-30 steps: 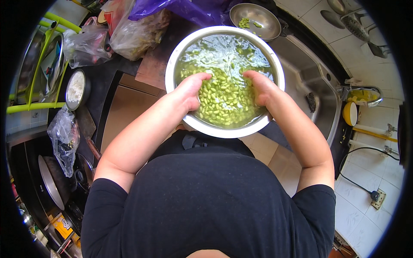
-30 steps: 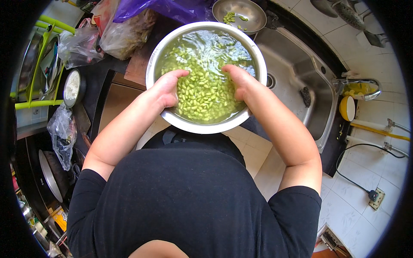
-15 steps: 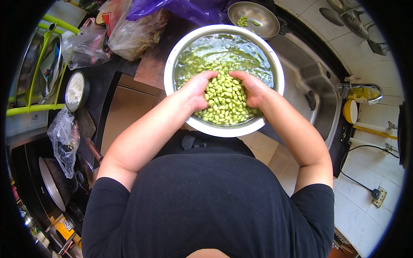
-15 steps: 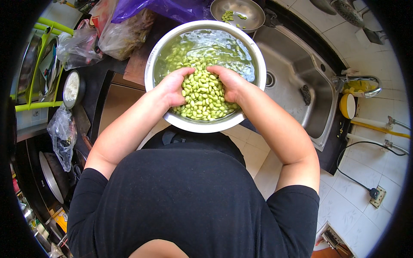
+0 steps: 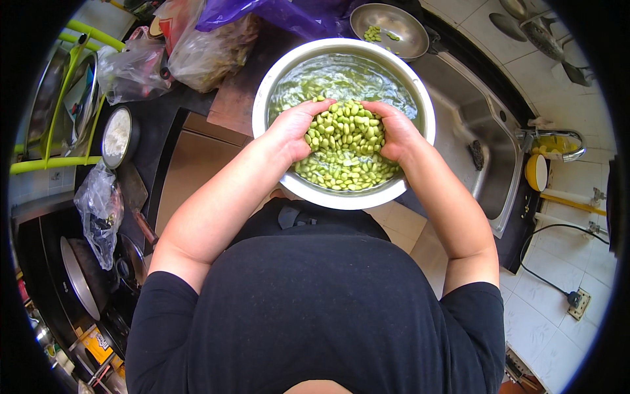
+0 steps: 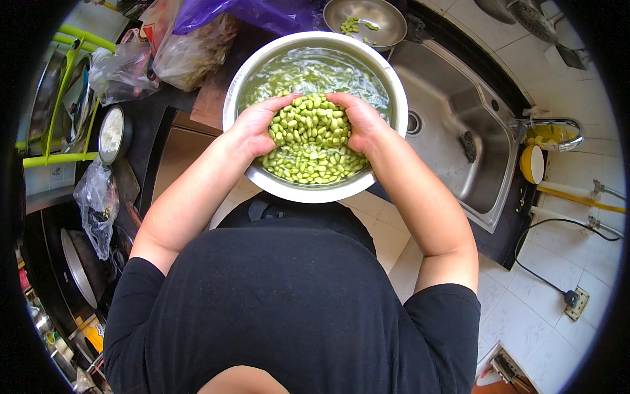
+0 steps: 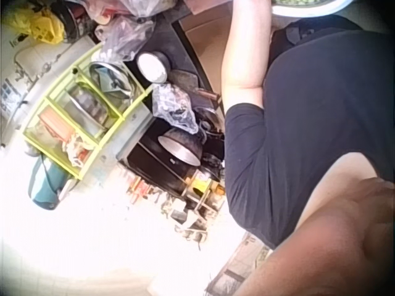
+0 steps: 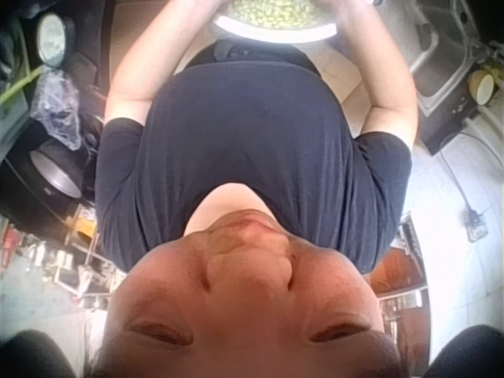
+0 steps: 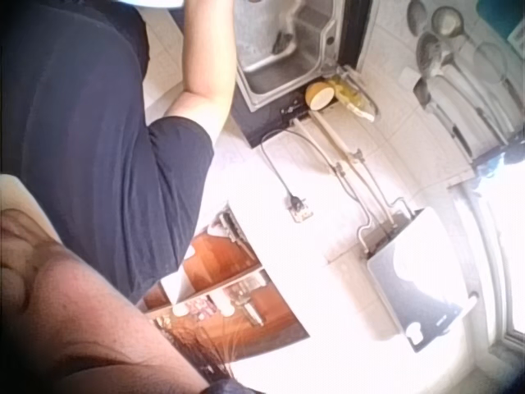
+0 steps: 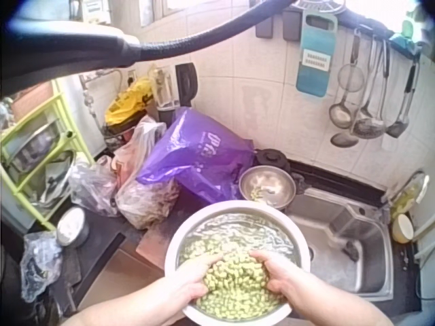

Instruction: The person washes edamame beans in a metal bowl placed in a kitchen sink. They agitate the beans by hand, rinse them under running water from the faucet, and inspect them by picking up handfuls to check their condition.

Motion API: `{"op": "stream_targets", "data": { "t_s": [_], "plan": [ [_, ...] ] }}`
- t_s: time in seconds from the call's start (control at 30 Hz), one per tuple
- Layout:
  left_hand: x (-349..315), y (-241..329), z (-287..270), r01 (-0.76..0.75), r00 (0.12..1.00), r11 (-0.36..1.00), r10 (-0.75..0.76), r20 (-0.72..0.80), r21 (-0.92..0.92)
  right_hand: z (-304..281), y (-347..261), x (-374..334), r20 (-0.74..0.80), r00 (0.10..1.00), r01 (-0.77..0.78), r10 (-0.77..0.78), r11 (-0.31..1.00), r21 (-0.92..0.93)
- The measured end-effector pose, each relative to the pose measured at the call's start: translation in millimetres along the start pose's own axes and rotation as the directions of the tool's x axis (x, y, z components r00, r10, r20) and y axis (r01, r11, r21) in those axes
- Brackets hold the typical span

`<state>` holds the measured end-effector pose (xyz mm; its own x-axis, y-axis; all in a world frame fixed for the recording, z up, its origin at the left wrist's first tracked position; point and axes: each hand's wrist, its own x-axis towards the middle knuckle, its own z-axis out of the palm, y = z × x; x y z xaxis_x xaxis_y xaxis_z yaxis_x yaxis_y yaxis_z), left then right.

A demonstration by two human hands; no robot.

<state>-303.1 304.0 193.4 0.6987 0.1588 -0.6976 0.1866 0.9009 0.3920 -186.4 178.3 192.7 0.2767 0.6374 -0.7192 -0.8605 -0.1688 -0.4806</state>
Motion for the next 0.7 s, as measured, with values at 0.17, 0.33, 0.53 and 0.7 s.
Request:
{"op": "stream_targets", "data": {
  "t_s": [0.17, 0.33, 0.53, 0.7],
  "plan": [
    [0.1, 0.2, -1.0, -0.011, 1.000, 0.999, 0.012, -0.008, 0.041, -8.0, 1.2, 5.3, 0.057, 0.996, 0.069, -0.066, 0.997, -0.041],
    [5.5, -0.9, -7.1, -0.090, 0.996, 0.995, 0.090, 0.011, 0.037, -4.7, 0.4, 3.2, 0.084, 0.985, 0.155, -0.149, 0.985, -0.071],
    [1.4, 2.0, -4.2, -0.165, 0.983, 0.974, 0.175, -0.056, 0.155, -8.0, 1.2, 8.1, 0.087, 0.990, 0.112, -0.112, 0.994, 0.002],
    [-0.5, 3.7, -6.6, -0.206, 0.973, 0.952, 0.224, -0.057, 0.227, -8.6, -0.7, 5.7, 0.091, 0.989, 0.121, -0.118, 0.992, -0.030]
  ]
}}
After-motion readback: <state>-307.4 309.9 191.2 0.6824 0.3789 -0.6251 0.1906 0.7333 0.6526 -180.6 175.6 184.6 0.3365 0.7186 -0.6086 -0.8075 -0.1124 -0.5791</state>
